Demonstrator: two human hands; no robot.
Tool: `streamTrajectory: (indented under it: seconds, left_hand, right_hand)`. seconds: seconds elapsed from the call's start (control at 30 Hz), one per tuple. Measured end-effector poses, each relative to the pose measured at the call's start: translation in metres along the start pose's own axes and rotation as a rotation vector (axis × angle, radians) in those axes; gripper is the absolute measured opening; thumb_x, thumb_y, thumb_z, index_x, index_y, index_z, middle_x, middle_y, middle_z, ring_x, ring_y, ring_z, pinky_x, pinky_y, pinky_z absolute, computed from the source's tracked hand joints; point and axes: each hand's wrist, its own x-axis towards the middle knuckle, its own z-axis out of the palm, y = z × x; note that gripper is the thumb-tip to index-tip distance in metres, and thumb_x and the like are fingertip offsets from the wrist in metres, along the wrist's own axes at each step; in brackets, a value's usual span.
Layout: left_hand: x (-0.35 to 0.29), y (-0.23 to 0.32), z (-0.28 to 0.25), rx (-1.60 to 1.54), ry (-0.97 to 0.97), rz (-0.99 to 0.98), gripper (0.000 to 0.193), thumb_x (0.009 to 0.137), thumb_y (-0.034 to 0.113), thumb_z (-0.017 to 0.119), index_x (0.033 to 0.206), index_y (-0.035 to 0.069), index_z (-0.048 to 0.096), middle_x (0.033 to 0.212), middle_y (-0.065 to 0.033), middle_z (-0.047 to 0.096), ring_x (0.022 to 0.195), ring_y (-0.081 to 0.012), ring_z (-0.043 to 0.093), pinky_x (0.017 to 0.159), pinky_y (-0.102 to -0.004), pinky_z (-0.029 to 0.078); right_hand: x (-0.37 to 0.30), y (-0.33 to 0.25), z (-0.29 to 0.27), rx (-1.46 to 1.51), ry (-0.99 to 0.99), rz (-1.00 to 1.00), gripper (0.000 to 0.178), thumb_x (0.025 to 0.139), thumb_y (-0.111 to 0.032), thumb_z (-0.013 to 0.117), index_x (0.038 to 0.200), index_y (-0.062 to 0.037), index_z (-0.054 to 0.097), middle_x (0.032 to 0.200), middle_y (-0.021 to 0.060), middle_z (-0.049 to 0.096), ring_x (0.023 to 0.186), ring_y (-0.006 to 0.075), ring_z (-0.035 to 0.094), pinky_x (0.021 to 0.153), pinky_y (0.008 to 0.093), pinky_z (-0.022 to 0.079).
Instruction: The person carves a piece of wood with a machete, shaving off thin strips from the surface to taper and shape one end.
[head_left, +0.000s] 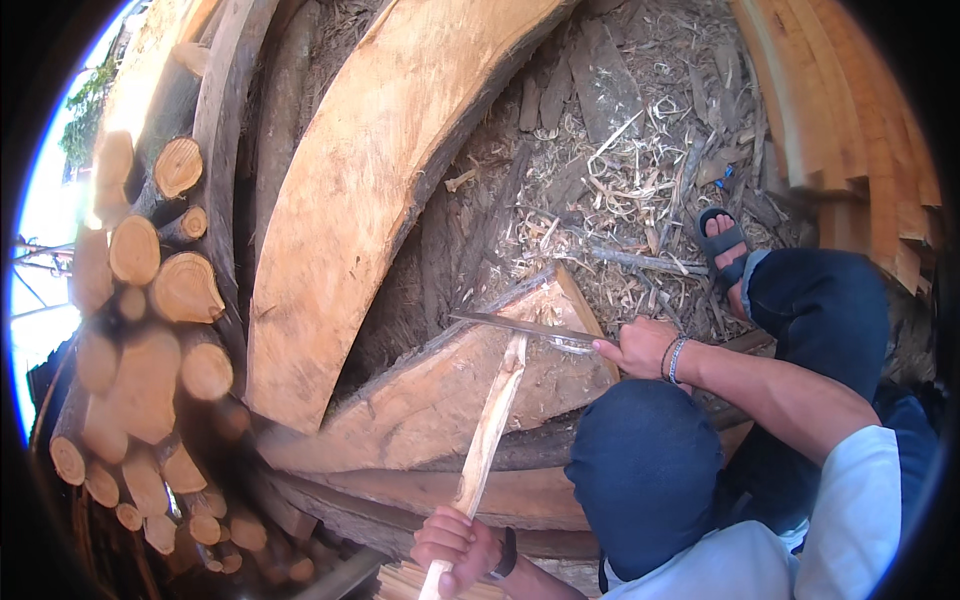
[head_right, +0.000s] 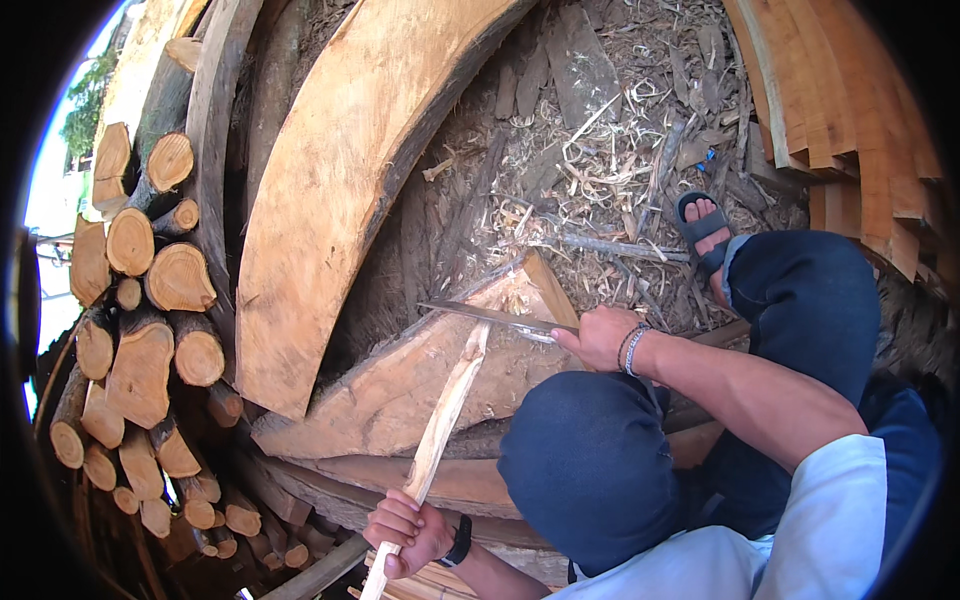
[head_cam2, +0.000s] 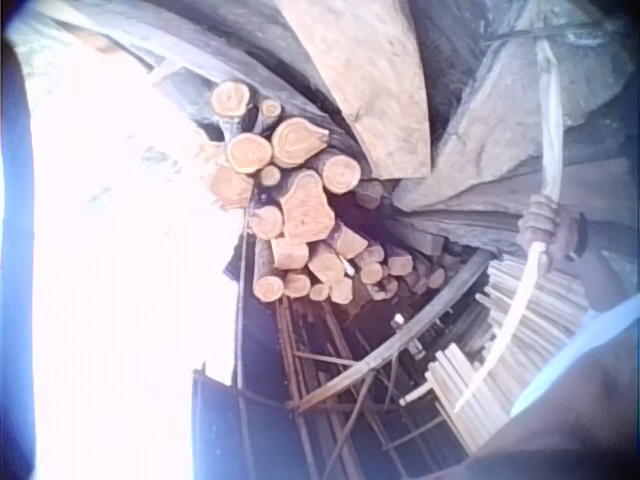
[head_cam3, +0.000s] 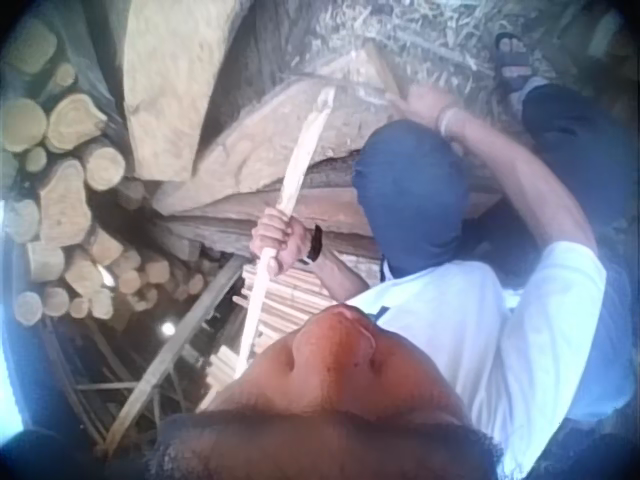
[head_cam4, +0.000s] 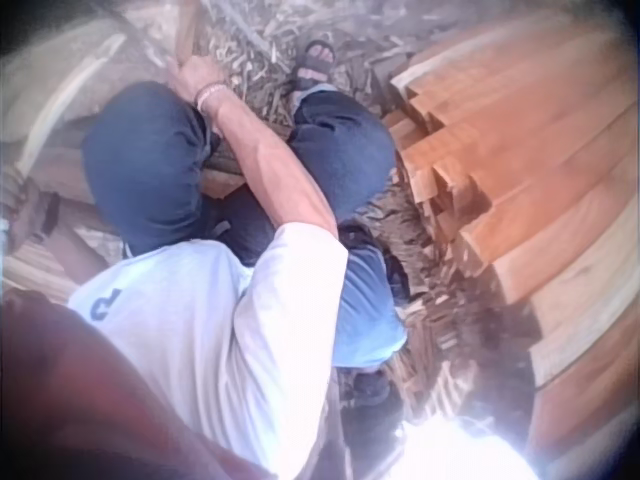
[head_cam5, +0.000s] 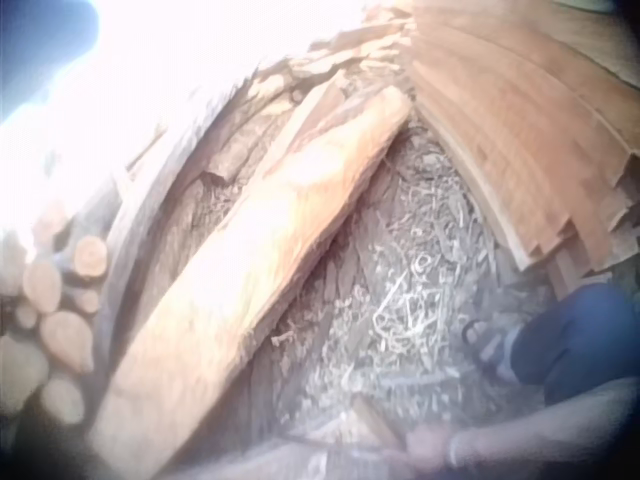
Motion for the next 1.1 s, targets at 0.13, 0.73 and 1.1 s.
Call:
streamTrajectory:
  seconds: [0.13, 0.73, 1.1]
  left_hand:
    - [0.005, -0.005, 0.001, -0.019, -0.042, -0.003, 0.036, 0.072, 0.029, 0.057, 0.05, 0.014, 0.033, 0.04, 0.0004, 0.033, 0.038, -0.0115, 0.03, 0.047, -0.0263, 0.028]
    - [0.009, -0.001, 0.015, 0.024, -0.112, 0.009, 0.039, 0.072, 0.03, 0.059, 0.049, 0.013, 0.033, 0.039, 0.0006, 0.032, 0.036, -0.0115, 0.03, 0.046, -0.0251, 0.031]
    - [0.009, -0.001, 0.005, 0.043, -0.105, 0.006, 0.039, 0.073, 0.032, 0.058, 0.05, 0.014, 0.032, 0.039, 0.0008, 0.033, 0.037, -0.011, 0.03, 0.046, -0.0258, 0.029]
  right_hand:
    - [-0.011, -0.005, -0.009, -0.034, -0.058, -0.043, 0.078, 0.096, -0.061, 0.036, 0.077, 0.0067, 0.069, 0.075, 0.0274, 0.066, 0.075, 0.042, 0.068, 0.074, 0.0486, 0.054]
    - [-0.002, 0.001, 0.004, 0.053, -0.027, -0.024, 0.077, 0.095, -0.061, 0.037, 0.076, 0.007, 0.069, 0.075, 0.0281, 0.066, 0.077, 0.0416, 0.068, 0.073, 0.0485, 0.054]
    - [-0.001, -0.001, 0.005, -0.006, -0.022, -0.066, 0.075, 0.096, -0.059, 0.036, 0.078, 0.0056, 0.07, 0.074, 0.0265, 0.066, 0.075, 0.0414, 0.068, 0.072, 0.0488, 0.054]
